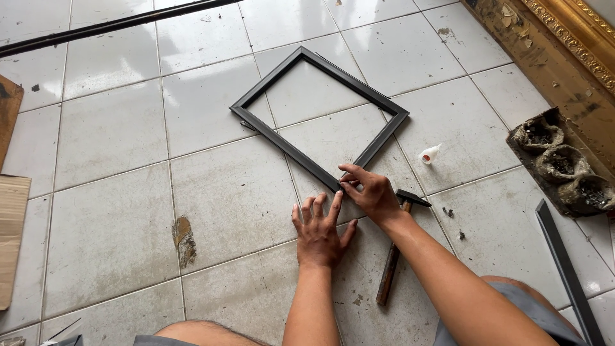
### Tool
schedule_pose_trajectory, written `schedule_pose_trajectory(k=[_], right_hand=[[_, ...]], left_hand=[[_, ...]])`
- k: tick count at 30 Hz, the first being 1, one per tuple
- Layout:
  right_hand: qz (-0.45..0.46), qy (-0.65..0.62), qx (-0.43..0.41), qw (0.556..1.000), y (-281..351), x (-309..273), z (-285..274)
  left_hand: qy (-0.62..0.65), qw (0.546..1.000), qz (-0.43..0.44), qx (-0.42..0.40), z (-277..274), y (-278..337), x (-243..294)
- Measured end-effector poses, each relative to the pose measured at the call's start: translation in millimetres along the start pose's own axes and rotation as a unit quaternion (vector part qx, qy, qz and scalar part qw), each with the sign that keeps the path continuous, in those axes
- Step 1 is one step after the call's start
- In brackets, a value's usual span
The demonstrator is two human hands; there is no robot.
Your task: Assembling a picture frame by applying glue to the mitered corners and securing them with a hammer.
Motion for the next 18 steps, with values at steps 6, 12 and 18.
schedule_pose_trajectory(k=[6,12,18], right_hand=[[0.005,-0.007,-0.006,1.0,0,-1,-1],[0.023,-0.002,-0.009,1.0,0,-4,-4],[0.116,0.018,-0.047,0.992,-8,-18,-57]], left_hand=[[-0.001,1.0,-0.001,-0.001,-1,0,0],[0.0,1.0,0.001,0.0,-2,0,1],[0.001,1.0,0.004,0.005,3,0,-2]])
Point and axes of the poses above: each hand's wrist, its own y-axis away from the middle knuckle, its own z-axis out of the palm, x = y × z, the point moved 2 cm from there along -y, towards the middle knuckle, and after that the axes turned 12 degrees about y, right-handed, at the moved point
